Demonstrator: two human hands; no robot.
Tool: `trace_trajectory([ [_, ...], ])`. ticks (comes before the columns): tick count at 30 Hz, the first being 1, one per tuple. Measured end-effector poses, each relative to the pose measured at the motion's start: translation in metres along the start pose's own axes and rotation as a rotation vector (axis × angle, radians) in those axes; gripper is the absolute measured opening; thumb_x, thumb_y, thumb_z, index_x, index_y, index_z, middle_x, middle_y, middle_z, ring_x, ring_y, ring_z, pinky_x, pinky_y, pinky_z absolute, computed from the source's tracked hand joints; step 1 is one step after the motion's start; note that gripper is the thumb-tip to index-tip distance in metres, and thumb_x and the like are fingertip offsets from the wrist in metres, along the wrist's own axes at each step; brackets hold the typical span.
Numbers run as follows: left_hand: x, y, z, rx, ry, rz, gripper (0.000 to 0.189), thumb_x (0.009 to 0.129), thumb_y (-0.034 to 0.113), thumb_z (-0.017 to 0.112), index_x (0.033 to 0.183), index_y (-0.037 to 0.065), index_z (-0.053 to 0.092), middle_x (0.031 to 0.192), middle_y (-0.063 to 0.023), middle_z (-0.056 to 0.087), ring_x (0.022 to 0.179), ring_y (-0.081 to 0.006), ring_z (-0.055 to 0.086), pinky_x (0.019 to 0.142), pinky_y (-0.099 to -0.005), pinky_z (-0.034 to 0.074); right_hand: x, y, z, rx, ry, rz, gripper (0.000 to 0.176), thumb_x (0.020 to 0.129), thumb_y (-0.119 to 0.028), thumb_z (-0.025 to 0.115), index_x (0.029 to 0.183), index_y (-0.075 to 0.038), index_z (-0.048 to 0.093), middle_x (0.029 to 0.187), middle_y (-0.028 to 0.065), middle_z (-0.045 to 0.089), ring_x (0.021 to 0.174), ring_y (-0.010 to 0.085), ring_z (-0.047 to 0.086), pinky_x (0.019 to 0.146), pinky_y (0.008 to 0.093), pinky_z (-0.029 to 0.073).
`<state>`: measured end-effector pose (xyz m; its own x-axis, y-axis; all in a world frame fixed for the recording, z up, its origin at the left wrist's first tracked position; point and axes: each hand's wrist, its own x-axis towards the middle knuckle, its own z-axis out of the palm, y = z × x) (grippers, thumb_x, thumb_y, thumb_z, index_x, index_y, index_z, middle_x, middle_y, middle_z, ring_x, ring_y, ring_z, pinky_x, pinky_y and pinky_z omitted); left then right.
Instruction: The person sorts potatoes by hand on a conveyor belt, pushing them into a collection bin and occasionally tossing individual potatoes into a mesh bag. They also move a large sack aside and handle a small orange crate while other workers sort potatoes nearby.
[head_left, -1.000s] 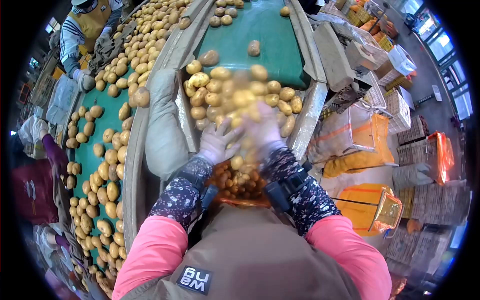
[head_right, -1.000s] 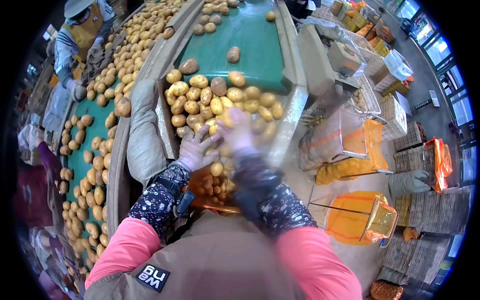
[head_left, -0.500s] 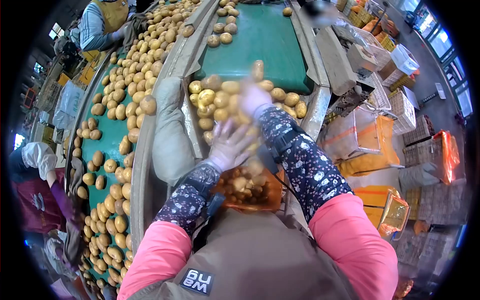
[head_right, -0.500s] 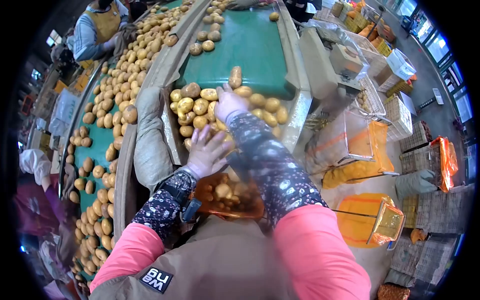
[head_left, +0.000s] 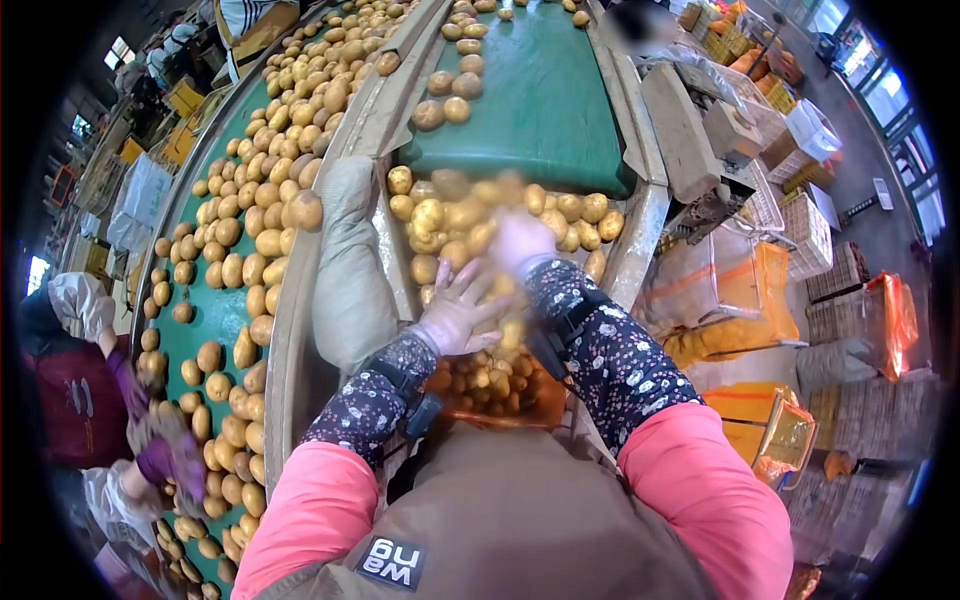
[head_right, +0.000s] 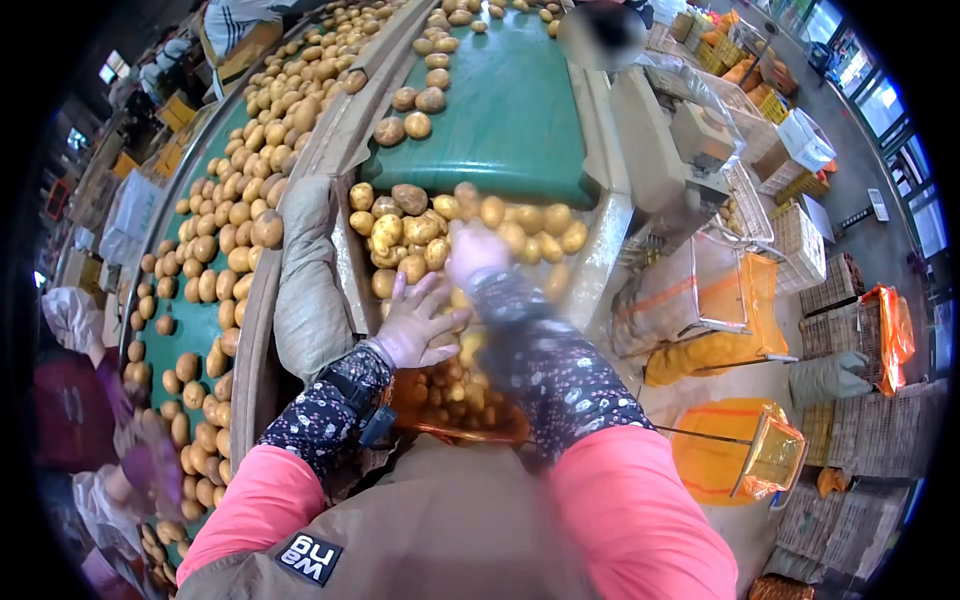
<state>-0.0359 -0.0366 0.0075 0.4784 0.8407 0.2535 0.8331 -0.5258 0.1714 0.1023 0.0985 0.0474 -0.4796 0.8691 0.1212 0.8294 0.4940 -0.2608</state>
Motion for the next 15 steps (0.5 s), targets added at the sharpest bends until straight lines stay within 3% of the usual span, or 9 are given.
trace_trajectory([
  [3, 0.011, 0.009, -0.006, 0.053, 0.023, 0.064, 0.056, 0.082, 0.055, 0.064, 0.133, 0.032, 0.059, 0.146, -0.0096, 0.044, 0.143, -0.0420, 0.027, 0.107, -0.0773, 0.005, -0.014, 0.005, -0.010, 0.125, -0.042, -0.025, 0.038, 0.076, -0.022, 0.073, 0.110, -0.008, 0.065, 0.107, 0.0161, 0.065, 0.092, 0.0334, 0.068, 0.078, 0.0436, 0.056],
  [4, 0.015, 0.011, -0.011, 0.035, 0.004, 0.020, 0.056, 0.082, 0.055, 0.064, 0.133, 0.032, 0.059, 0.148, -0.0091, 0.043, 0.144, -0.0415, 0.026, 0.106, -0.0779, 0.005, -0.018, 0.015, -0.007, 0.303, 0.078, -0.081, 0.038, 0.079, -0.025, 0.072, 0.112, -0.009, 0.062, 0.103, 0.0172, 0.065, 0.099, 0.0317, 0.064, 0.088, 0.0431, 0.053],
  [9, 0.024, 0.012, -0.014, -0.027, -0.052, -0.104, 0.055, 0.081, 0.055, 0.065, 0.132, 0.035, 0.059, 0.154, -0.0067, 0.038, 0.146, -0.0391, 0.023, 0.105, -0.0794, 0.006, -0.022, 0.056, -0.099, 0.723, 0.598, -0.152, 0.042, 0.075, -0.008, 0.075, 0.114, -0.011, 0.060, 0.102, 0.0064, 0.062, 0.095, 0.0191, 0.061, 0.085, 0.0336, 0.052],
  [10, 0.023, 0.012, -0.012, -0.026, -0.048, -0.104, 0.055, 0.081, 0.055, 0.065, 0.132, 0.035, 0.059, 0.153, -0.0066, 0.038, 0.147, -0.0388, 0.023, 0.105, -0.0795, 0.007, -0.028, 0.066, -0.140, 0.701, 0.684, -0.208, 0.039, 0.075, -0.007, 0.074, 0.112, -0.009, 0.061, 0.110, 0.0089, 0.059, 0.106, 0.0254, 0.058, 0.095, 0.0387, 0.048],
  [11, 0.020, 0.012, -0.010, -0.025, -0.043, -0.103, 0.055, 0.081, 0.055, 0.065, 0.132, 0.035, 0.059, 0.153, -0.0065, 0.039, 0.147, -0.0385, 0.023, 0.105, -0.0797, 0.008, -0.036, 0.072, -0.178, 0.709, 0.840, -0.257, 0.039, 0.074, -0.006, 0.075, 0.110, -0.008, 0.061, 0.113, 0.0074, 0.058, 0.109, 0.0228, 0.056, 0.097, 0.0380, 0.045],
  [12, 0.018, 0.012, -0.007, -0.026, -0.036, -0.105, 0.055, 0.081, 0.055, 0.065, 0.132, 0.035, 0.059, 0.153, -0.0063, 0.039, 0.147, -0.0382, 0.023, 0.105, -0.0799, 0.009, -0.038, 0.095, -0.211, 0.534, 1.127, -0.432, 0.042, 0.074, -0.003, 0.074, 0.113, -0.007, 0.059, 0.110, 0.0066, 0.060, 0.105, 0.0209, 0.059, 0.091, 0.0366, 0.049],
  [15, 0.017, 0.014, -0.002, -0.013, -0.048, -0.110, 0.055, 0.081, 0.055, 0.065, 0.132, 0.035, 0.059, 0.153, -0.0057, 0.039, 0.147, -0.0377, 0.023, 0.104, -0.0803, 0.013, -0.064, 0.183, -0.324, 0.306, 1.321, -0.518, 0.053, 0.085, -0.018, 0.072, 0.132, -0.008, 0.051, 0.127, 0.0178, 0.056, 0.126, 0.0289, 0.049, 0.107, 0.0405, 0.040],
])
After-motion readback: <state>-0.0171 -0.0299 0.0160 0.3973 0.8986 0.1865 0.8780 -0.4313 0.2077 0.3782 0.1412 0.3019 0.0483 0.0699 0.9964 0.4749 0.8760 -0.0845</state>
